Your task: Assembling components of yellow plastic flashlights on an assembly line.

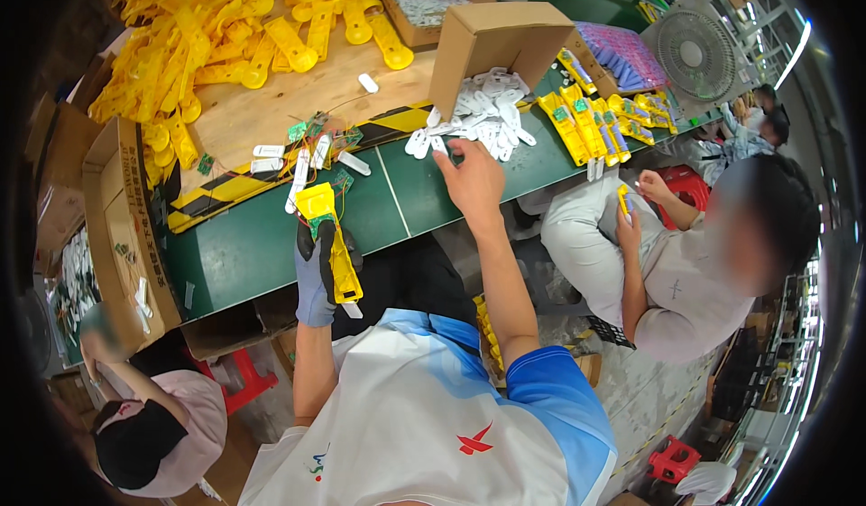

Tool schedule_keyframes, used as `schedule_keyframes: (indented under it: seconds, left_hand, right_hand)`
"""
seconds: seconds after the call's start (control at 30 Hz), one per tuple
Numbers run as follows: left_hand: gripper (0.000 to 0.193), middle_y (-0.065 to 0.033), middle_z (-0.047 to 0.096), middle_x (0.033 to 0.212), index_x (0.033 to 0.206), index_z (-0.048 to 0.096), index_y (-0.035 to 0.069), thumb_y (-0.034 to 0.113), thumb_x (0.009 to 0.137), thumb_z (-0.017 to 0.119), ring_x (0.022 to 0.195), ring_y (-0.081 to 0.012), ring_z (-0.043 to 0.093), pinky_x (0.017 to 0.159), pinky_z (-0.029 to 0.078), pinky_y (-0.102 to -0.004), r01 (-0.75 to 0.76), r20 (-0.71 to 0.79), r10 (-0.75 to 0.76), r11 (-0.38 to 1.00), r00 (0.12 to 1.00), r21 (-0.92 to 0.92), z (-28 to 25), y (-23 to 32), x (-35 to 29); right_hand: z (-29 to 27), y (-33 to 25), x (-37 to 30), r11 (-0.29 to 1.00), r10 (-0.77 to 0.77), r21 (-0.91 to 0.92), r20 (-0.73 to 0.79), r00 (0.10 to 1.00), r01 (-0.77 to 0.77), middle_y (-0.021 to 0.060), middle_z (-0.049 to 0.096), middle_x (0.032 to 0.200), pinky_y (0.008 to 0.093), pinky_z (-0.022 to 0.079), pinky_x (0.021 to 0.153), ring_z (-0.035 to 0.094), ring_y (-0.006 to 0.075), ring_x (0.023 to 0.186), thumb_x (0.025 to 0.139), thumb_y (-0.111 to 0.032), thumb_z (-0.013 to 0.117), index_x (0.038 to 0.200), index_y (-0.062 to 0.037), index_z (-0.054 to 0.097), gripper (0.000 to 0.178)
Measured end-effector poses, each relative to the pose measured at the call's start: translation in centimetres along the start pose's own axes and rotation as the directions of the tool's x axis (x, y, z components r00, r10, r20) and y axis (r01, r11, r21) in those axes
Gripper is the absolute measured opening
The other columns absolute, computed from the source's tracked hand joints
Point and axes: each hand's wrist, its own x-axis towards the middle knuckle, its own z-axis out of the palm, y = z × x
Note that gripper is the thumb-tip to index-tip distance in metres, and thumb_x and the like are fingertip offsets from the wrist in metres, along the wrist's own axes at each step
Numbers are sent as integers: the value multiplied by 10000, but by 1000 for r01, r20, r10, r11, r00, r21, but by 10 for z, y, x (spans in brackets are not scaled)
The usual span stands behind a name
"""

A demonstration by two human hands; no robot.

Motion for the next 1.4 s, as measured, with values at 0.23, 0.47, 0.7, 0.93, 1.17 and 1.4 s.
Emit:
schedule_keyframes:
  seconds: [0.23, 0.47, 0.7, 0.93, 1.17, 1.4]
  left_hand:
    - [329, -100, 573, 791, 1198, 462, 115, 382, 1008, 499, 617, -201, 577, 528, 505, -328, 77, 91, -60, 976, 994, -206, -6, -18, 23]
    - [288, -72, 634, 821, 1176, 492, 67, 292, 1003, 542, 587, -158, 630, 531, 534, -286, -23, -1, 23, 1000, 1000, -12, 4, -9, 15]
    - [283, -41, 600, 929, 1206, 507, 51, 212, 981, 570, 736, -96, 610, 613, 527, -249, 18, 11, -19, 999, 1000, 46, -4, -9, 17]
    - [283, -3, 590, 817, 1151, 532, 76, 309, 994, 567, 639, -71, 569, 540, 467, -232, -100, -16, 102, 991, 995, 91, -5, -23, 22]
    - [231, 15, 566, 779, 1100, 561, 77, 281, 993, 576, 631, -50, 527, 529, 409, -218, -167, -55, 186, 956, 981, 241, -8, -26, 24]
    - [220, -55, 590, 914, 1148, 533, 13, 67, 937, 566, 769, -121, 559, 651, 477, -283, -102, -81, 130, 953, 988, 286, -7, -22, 27]
  right_hand:
    - [-8, -4, -11, 966, 100, 223, 136, 986, -129, 84, 697, 794, 252, 492, 655, 644, 138, 693, 865, -118, 705, 971, 5, 660, 169]
    - [2, -55, -74, 689, -153, 629, 612, 776, -360, 32, 661, 911, 205, 481, 705, 591, 62, 786, 906, -26, 645, 1181, 28, 645, 281]
    - [21, -49, -78, 593, -172, 690, 612, 772, -415, 22, 686, 893, 184, 465, 657, 587, 36, 750, 927, -96, 661, 1106, 20, 675, 214]
    - [21, -48, -80, 572, -176, 695, 623, 762, -436, 25, 661, 810, 192, 469, 618, 586, 45, 692, 916, -72, 662, 1002, 29, 669, 133]
    - [23, -52, -77, 513, -159, 678, 677, 718, -526, 28, 676, 802, 192, 479, 633, 599, 46, 686, 910, -98, 678, 936, 12, 670, 114]
    - [26, -47, -74, 500, -199, 689, 681, 704, -525, 2, 638, 772, 197, 447, 624, 567, 41, 687, 921, -99, 666, 889, -11, 621, 104]
